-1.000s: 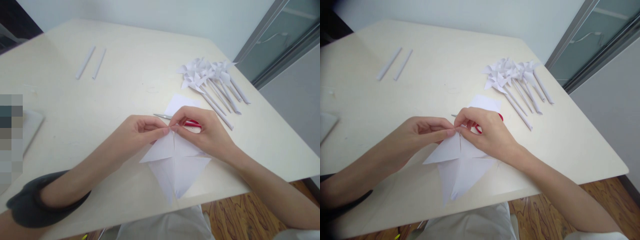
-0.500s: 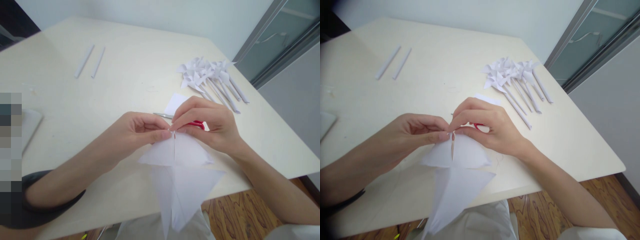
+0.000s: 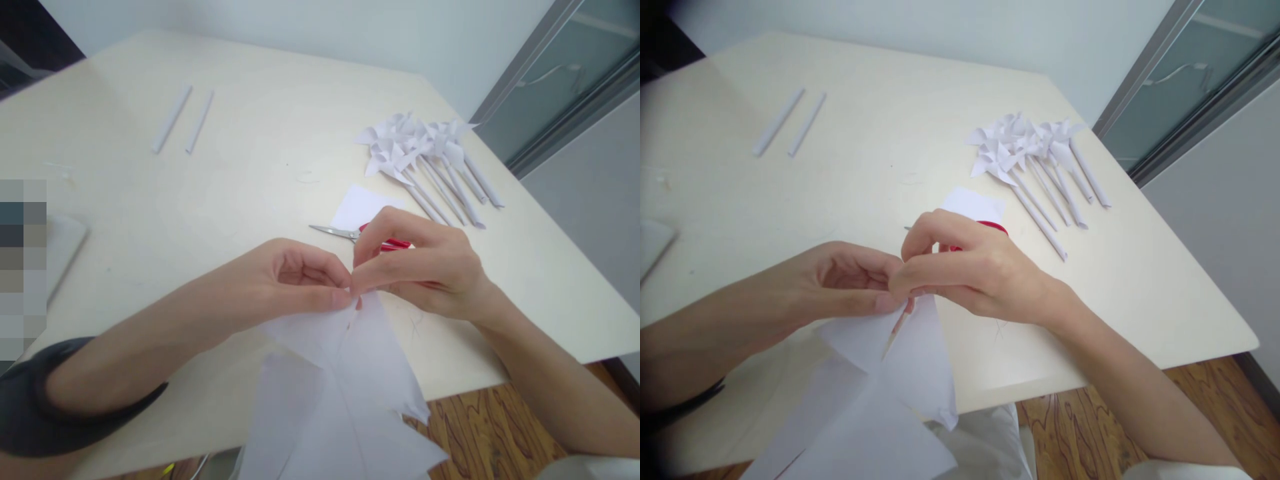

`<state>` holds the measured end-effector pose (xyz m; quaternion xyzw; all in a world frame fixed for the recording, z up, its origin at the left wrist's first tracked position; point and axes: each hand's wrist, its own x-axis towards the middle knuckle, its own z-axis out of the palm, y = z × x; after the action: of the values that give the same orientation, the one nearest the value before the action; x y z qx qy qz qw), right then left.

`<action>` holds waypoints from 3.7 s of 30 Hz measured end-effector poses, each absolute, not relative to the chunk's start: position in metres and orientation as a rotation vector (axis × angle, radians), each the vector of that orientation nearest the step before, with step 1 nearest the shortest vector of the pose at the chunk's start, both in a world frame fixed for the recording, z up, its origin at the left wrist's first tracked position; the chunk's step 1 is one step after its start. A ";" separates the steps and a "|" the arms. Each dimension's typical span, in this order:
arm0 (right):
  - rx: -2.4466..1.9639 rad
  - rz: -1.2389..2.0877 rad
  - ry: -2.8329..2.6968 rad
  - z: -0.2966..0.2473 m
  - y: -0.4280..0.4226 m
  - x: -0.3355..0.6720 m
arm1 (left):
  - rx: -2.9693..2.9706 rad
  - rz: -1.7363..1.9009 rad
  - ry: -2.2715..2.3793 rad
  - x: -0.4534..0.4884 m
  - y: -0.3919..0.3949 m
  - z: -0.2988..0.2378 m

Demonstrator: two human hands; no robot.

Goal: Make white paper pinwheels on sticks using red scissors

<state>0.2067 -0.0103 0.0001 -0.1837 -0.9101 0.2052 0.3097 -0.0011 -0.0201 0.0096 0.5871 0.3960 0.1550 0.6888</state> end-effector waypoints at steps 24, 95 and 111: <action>-0.935 0.748 -2.136 -0.007 -0.016 0.194 | 1.712 0.737 1.276 0.004 -0.034 -0.001; -1.234 1.084 -1.995 -0.007 -0.025 0.184 | 1.209 1.105 0.991 -0.003 -0.026 -0.003; -1.026 1.678 -1.553 -0.006 -0.012 0.197 | 1.301 1.104 1.090 -0.001 -0.023 -0.006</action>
<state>0.1974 -0.0122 -0.0060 -0.3888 -0.5887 0.6362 0.3123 -0.0006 -0.0234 -0.0055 0.5449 0.4565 0.4625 0.5299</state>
